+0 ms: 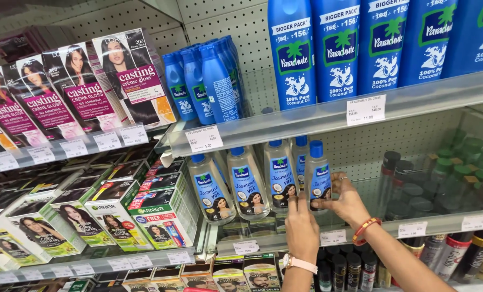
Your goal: Organizing and arranging hair oil bottles on shelves and in a shopping cart in a retail environment.
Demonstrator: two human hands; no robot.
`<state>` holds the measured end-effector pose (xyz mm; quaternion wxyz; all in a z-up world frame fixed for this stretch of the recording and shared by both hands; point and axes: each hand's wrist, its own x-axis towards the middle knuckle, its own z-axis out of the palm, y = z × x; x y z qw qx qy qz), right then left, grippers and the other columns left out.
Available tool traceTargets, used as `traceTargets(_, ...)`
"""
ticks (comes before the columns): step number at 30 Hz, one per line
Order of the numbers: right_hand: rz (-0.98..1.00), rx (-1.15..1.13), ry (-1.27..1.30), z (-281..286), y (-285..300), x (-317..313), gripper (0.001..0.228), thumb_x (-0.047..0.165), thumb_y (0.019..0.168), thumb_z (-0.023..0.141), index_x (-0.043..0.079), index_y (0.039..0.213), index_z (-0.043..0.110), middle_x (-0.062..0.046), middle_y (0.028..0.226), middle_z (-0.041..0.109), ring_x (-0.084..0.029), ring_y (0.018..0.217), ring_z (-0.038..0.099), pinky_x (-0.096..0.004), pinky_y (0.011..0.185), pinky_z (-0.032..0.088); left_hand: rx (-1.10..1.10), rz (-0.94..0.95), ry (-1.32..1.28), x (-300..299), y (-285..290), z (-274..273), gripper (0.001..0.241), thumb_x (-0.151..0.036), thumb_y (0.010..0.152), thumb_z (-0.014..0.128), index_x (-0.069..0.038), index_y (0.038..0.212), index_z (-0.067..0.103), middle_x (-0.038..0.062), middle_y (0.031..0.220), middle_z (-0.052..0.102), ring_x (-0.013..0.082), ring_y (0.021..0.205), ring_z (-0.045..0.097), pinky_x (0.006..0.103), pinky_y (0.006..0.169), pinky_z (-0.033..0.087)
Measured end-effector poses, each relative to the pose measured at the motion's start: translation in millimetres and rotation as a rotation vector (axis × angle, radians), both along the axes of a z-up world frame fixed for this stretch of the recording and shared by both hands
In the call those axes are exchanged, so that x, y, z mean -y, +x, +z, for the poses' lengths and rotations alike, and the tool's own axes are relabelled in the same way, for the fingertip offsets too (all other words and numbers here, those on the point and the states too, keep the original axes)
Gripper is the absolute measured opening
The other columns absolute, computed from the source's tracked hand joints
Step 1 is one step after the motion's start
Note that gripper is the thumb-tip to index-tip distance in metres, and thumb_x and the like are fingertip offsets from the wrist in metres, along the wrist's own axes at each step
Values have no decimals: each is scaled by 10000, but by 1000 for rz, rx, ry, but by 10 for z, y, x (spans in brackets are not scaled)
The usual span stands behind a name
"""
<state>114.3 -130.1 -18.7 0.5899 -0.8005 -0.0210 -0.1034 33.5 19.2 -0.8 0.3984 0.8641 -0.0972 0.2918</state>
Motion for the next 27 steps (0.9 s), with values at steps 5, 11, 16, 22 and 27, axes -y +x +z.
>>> traceTargets(5,-16,43,-92,9,5,-20,927,125,532,970,41,1332,508,-134,1203,714,-259,1158,665,-396,971,560,-101,35,187,-95,105,42,676,6,799,659,-8,1446,464,266,1123,651,446,849,707,515,691,595)
traceTargets(11,16,78,-70,-93,63,2,920,117,552,956,59,1366,532,-133,1247,709,-267,1188,657,-399,982,554,-143,122,490,-193,269,-60,659,-102,846,705,-79,1469,491,233,984,697,387,789,727,473,611,609)
traceTargets(16,39,66,-33,-66,46,-14,890,66,592,929,54,1385,524,-139,1277,685,-267,1224,629,-401,983,573,-214,146,741,-299,279,89,658,-115,858,717,-120,1477,492,213,940,700,361,805,720,437,594,615)
traceTargets(22,58,77,27,-73,26,-38,865,3,631,880,39,1402,489,-162,1287,664,-251,1229,623,-380,913,635,353,1,471,-261,272,793,515,-65,829,692,-31,1329,577,176,1190,661,364,1043,689,420,754,610)
traceTargets(27,9,68,-20,-77,-26,-72,852,57,661,891,45,1410,485,-159,1250,685,-248,1147,687,-354,898,625,392,-13,543,-19,1062,1181,444,-74,911,572,-50,1350,633,221,1277,659,391,1130,649,472,936,571)
